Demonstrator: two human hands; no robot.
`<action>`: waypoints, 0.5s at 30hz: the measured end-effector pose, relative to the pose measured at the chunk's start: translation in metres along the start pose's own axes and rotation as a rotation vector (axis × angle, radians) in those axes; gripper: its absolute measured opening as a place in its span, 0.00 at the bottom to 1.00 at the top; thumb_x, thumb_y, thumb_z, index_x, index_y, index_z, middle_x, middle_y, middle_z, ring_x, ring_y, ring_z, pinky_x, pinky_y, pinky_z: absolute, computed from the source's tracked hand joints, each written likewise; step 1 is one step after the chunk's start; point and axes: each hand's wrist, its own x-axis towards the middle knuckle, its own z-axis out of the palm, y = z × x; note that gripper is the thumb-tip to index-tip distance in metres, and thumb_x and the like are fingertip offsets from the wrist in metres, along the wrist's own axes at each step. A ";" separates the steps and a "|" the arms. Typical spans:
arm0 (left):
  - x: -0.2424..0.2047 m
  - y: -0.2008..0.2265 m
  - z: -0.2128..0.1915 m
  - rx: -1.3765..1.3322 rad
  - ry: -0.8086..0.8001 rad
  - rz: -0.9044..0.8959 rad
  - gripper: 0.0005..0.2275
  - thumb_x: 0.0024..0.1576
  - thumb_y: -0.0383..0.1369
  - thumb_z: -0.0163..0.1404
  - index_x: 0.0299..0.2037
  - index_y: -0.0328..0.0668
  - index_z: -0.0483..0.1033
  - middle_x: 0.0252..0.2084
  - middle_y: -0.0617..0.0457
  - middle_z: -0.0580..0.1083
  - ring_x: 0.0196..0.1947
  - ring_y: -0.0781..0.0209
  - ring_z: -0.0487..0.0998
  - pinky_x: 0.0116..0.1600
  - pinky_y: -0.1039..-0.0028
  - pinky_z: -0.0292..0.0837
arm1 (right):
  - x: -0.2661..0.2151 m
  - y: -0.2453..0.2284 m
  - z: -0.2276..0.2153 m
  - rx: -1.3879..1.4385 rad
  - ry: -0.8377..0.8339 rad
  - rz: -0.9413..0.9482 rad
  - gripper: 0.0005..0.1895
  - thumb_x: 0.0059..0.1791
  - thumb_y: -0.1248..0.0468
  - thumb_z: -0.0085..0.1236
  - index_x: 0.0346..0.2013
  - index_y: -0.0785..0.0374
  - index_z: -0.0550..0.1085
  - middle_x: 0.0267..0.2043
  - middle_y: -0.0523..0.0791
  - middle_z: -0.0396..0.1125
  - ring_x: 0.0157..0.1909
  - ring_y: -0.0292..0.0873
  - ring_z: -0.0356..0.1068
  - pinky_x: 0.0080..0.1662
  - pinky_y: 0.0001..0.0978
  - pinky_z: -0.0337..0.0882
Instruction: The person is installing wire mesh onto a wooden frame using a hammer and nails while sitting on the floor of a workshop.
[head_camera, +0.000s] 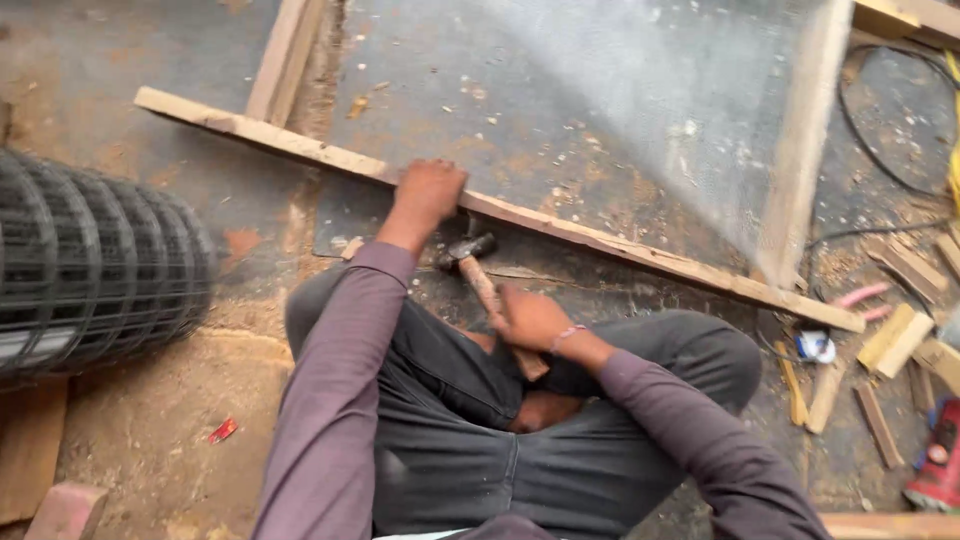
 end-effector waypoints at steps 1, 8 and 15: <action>-0.002 -0.001 -0.001 -0.005 0.000 0.020 0.13 0.51 0.30 0.59 0.47 0.47 0.79 0.48 0.47 0.79 0.53 0.46 0.79 0.56 0.52 0.73 | -0.006 -0.010 -0.009 0.003 0.008 0.018 0.27 0.48 0.48 0.52 0.53 0.65 0.66 0.39 0.60 0.73 0.41 0.65 0.74 0.43 0.59 0.72; -0.004 -0.003 -0.028 -0.009 -0.042 0.060 0.16 0.45 0.36 0.65 0.43 0.45 0.79 0.43 0.44 0.79 0.48 0.44 0.80 0.49 0.54 0.76 | -0.035 -0.014 -0.048 -0.161 -0.208 -0.075 0.29 0.45 0.45 0.58 0.48 0.64 0.68 0.31 0.59 0.73 0.35 0.66 0.73 0.39 0.59 0.72; 0.000 0.001 -0.027 0.080 -0.110 0.070 0.15 0.45 0.34 0.61 0.43 0.44 0.78 0.40 0.43 0.78 0.42 0.43 0.80 0.44 0.53 0.77 | -0.056 0.028 -0.117 -0.166 0.181 0.106 0.21 0.50 0.47 0.54 0.50 0.55 0.77 0.44 0.54 0.73 0.46 0.58 0.74 0.47 0.54 0.73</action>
